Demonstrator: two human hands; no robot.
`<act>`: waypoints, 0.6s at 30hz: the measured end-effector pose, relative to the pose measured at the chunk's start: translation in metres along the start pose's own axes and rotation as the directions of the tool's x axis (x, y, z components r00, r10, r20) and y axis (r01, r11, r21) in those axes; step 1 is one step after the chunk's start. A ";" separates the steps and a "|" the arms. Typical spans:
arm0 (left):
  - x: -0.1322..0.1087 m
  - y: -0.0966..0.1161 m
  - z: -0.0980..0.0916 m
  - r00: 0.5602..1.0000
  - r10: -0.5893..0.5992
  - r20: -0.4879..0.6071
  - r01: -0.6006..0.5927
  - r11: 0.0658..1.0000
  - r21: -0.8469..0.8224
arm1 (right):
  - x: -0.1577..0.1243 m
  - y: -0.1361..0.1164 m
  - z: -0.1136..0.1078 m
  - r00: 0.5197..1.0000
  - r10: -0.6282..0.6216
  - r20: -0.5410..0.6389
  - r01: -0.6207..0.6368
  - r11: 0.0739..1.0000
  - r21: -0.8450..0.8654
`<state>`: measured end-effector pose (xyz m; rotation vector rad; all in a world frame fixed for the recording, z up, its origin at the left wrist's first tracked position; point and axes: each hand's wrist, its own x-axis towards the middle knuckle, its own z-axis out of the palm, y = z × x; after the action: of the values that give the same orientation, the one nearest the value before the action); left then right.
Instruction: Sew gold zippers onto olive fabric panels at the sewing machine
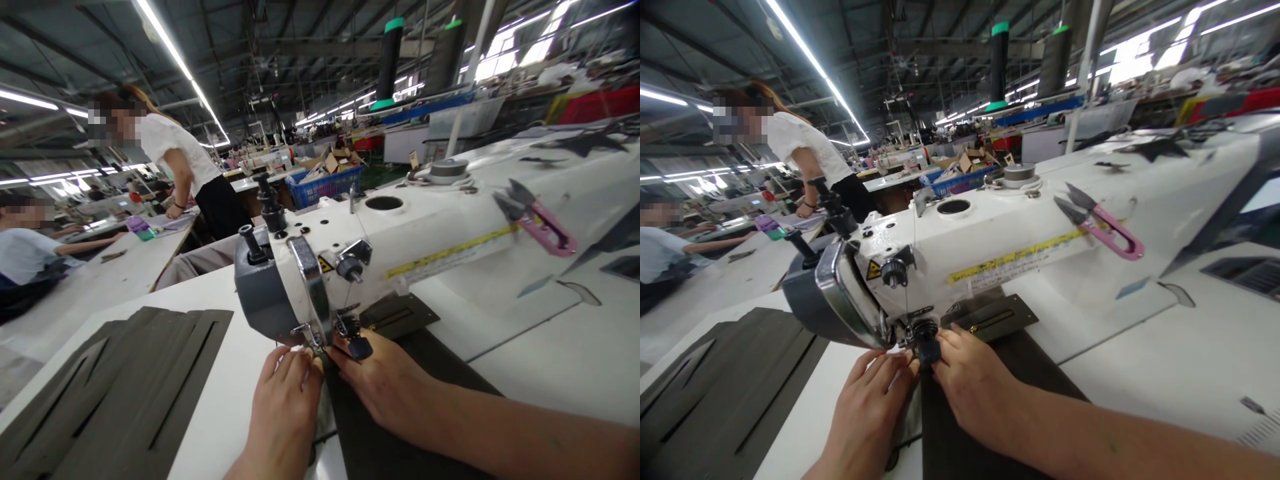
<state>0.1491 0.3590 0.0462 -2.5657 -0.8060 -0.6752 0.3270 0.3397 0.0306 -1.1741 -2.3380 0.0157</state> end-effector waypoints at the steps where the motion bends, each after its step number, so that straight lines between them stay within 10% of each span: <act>1: 0.000 0.000 0.000 1.000 -0.006 0.000 0.006 1.000 -0.004 | 0.000 0.000 0.000 1.000 -0.001 -0.004 0.001 1.000 -0.001; 18: 0.001 -0.005 0.007 1.000 -0.019 -0.015 0.018 0.998 -0.056 | 0.004 0.004 0.002 1.000 0.003 -0.015 -0.003 1.000 -0.021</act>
<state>0.1489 0.3662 0.0422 -2.6027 -0.8182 -0.7330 0.3270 0.3450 0.0295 -1.1841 -2.3291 -0.0171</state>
